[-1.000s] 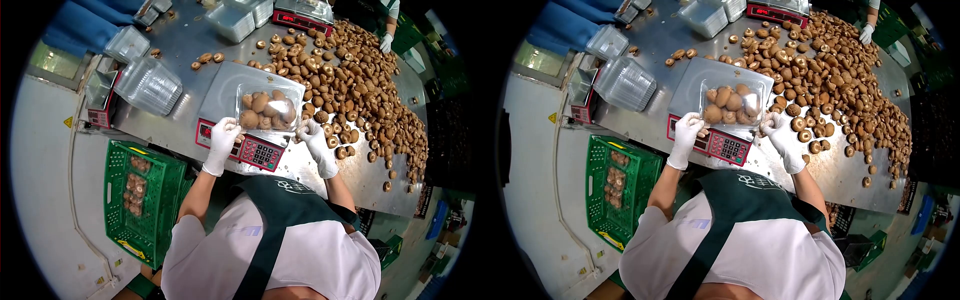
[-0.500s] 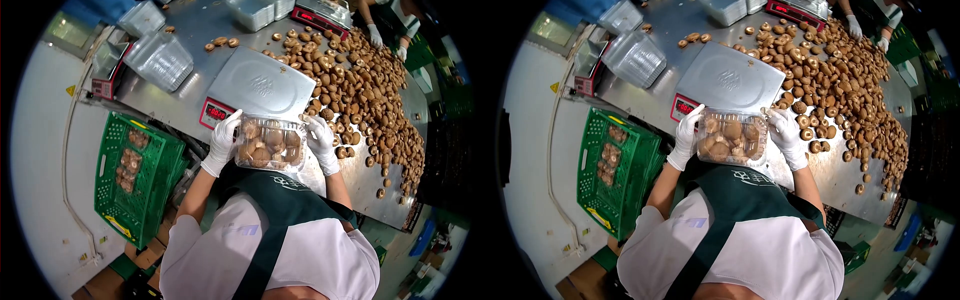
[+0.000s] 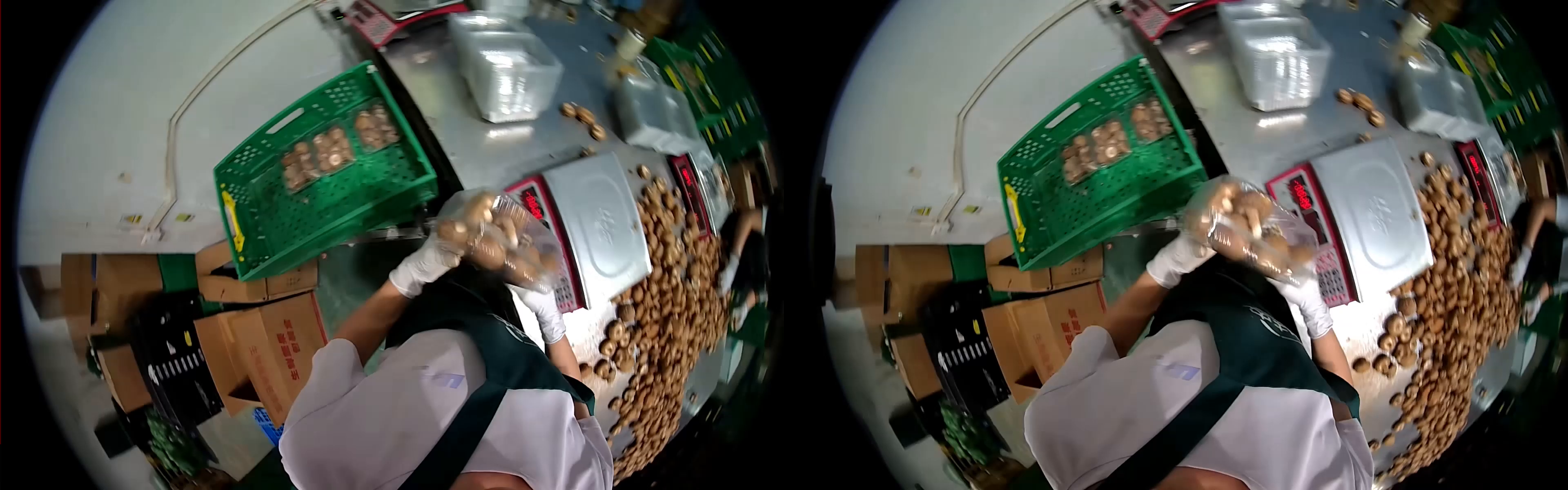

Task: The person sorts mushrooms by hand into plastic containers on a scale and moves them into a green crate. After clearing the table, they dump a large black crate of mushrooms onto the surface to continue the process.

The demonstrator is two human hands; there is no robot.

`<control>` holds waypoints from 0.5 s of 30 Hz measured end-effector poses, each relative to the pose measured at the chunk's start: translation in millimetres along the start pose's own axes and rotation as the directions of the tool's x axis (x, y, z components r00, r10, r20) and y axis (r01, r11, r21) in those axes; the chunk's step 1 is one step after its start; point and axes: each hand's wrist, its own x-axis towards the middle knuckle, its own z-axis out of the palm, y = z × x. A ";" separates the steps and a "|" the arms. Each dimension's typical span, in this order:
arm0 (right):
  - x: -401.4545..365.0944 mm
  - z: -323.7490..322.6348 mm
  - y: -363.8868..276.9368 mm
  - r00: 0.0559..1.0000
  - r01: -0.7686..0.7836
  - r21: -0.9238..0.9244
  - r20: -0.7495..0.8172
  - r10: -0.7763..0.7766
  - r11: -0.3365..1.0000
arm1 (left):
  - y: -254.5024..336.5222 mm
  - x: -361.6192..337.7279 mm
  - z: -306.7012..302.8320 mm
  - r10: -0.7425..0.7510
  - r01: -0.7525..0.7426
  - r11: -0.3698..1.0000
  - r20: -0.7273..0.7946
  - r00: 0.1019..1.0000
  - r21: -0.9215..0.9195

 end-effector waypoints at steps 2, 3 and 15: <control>18.8 46.5 -23.7 0.983 0.153 -0.265 0.143 -0.118 0.952 | 8.7 -12.6 -4.7 0.103 -0.136 0.906 -0.103 0.989 -0.401; 25.3 68.1 -42.4 0.932 0.347 -0.510 0.280 -0.230 0.787 | 14.7 -12.2 -21.7 0.118 -0.157 0.905 -0.123 0.985 -0.395; 86.5 138.2 -39.6 0.957 0.287 -0.608 0.222 -0.189 0.740 | 168.6 -103.6 -361.3 0.306 0.204 0.913 -0.924 0.231 0.353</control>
